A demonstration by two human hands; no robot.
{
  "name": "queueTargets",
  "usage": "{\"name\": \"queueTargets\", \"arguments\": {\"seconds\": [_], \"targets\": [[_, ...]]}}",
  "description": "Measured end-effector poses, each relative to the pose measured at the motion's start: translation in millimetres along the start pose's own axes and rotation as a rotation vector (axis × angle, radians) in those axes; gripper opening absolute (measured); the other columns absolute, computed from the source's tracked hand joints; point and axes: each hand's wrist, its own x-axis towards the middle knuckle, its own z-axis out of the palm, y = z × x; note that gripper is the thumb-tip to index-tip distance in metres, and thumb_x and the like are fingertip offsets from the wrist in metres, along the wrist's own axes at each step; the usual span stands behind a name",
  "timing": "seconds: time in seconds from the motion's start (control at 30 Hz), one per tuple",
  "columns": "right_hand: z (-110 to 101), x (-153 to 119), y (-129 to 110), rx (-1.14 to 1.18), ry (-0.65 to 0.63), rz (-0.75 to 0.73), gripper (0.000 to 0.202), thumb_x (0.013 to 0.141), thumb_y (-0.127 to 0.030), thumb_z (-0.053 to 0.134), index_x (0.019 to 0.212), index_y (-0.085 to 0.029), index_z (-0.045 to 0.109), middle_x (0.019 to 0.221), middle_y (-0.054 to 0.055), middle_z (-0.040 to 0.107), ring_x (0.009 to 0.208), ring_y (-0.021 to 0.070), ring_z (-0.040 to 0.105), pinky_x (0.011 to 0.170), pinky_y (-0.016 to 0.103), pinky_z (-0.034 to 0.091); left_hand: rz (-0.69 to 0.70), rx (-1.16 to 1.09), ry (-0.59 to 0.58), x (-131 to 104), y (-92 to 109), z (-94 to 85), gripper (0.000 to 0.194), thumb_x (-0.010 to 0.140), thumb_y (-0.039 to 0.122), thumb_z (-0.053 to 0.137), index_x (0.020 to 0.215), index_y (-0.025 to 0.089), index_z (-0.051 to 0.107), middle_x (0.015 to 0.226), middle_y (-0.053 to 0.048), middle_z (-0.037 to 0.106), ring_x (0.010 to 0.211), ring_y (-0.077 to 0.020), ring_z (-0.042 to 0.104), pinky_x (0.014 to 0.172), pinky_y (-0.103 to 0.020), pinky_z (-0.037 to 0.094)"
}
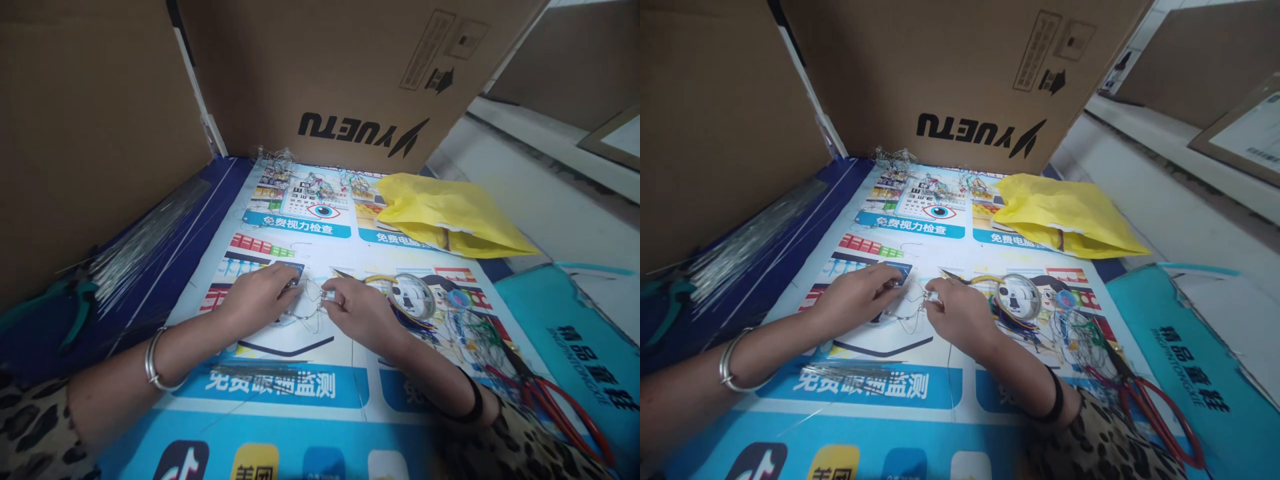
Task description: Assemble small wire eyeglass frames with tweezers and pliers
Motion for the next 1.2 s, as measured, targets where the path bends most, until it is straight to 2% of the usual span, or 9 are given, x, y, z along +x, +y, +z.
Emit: {"name": "queueTargets", "arguments": {"seconds": [0.13,0.3,0.4,0.57,0.77,1.2], "targets": [[2.9,-2.4,-1.5,-0.008,0.032,-0.027,0.030,0.076,-0.033,0.055,0.104,-0.023,0.059,0.093,0.005,0.063,0.077,0.0169,0.057,0.066,0.026,0.040,-0.005,0.023,-0.007,-0.5,0.8,1.6,0.019,0.087,0.033,0.042,0.095,0.020,0.053,0.091,-0.004,0.062,0.078,-0.0188,0.058,0.059,-0.026,0.037],[8.9,-0.2,-4.1,-0.059,0.142,-0.133,0.034,0.077,-0.041,0.056,0.103,-0.019,0.059,0.100,0.009,0.061,0.095,0.0229,0.054,0.079,0.032,0.040,-0.014,0.044,-0.025,-0.9,2.5,2.3,0.017,0.085,0.028,0.042,0.097,0.021,0.053,0.095,-0.004,0.061,0.084,-0.0200,0.058,0.062,-0.027,0.039],[7.9,4.6,-4.4,-0.020,0.112,-0.118,0.023,0.086,-0.036,0.045,0.090,-0.019,0.061,0.088,0.006,0.062,0.085,0.0183,0.055,0.074,0.028,0.039,0.003,0.049,-0.021,-1.1,3.4,2.2,0.017,0.085,0.027,0.041,0.097,0.021,0.053,0.096,-0.005,0.061,0.086,-0.0208,0.058,0.063,-0.028,0.040],[1.3,9.1,-3.3,0.088,0.043,-0.075,0.031,0.090,-0.032,0.037,0.071,-0.019,0.057,0.072,0.002,0.060,0.067,0.0128,0.052,0.060,0.024,0.034,0.015,0.045,-0.018,-1.2,3.7,3.5,0.019,0.086,0.028,0.042,0.098,0.021,0.054,0.097,-0.005,0.061,0.087,-0.0214,0.058,0.064,-0.029,0.041],[-2.6,8.6,-2.1,0.245,0.007,0.012,0.023,0.088,-0.033,0.039,0.082,-0.022,0.057,0.067,-0.002,0.060,0.063,0.0127,0.052,0.059,0.023,0.033,0.002,0.041,-0.027,-1.3,4.5,3.0,0.017,0.085,0.029,0.044,0.096,0.020,0.054,0.095,-0.004,0.061,0.085,-0.0202,0.058,0.063,-0.028,0.041],[-2.2,9.1,1.4,0.248,-0.014,0.013,0.023,0.088,-0.033,0.039,0.080,-0.021,0.056,0.068,-0.001,0.060,0.064,0.0132,0.052,0.059,0.023,0.034,-0.005,0.049,-0.019,-1.4,5.1,1.4,0.018,0.086,0.032,0.043,0.092,0.020,0.054,0.093,-0.004,0.060,0.083,-0.0200,0.058,0.061,-0.027,0.040]]}}
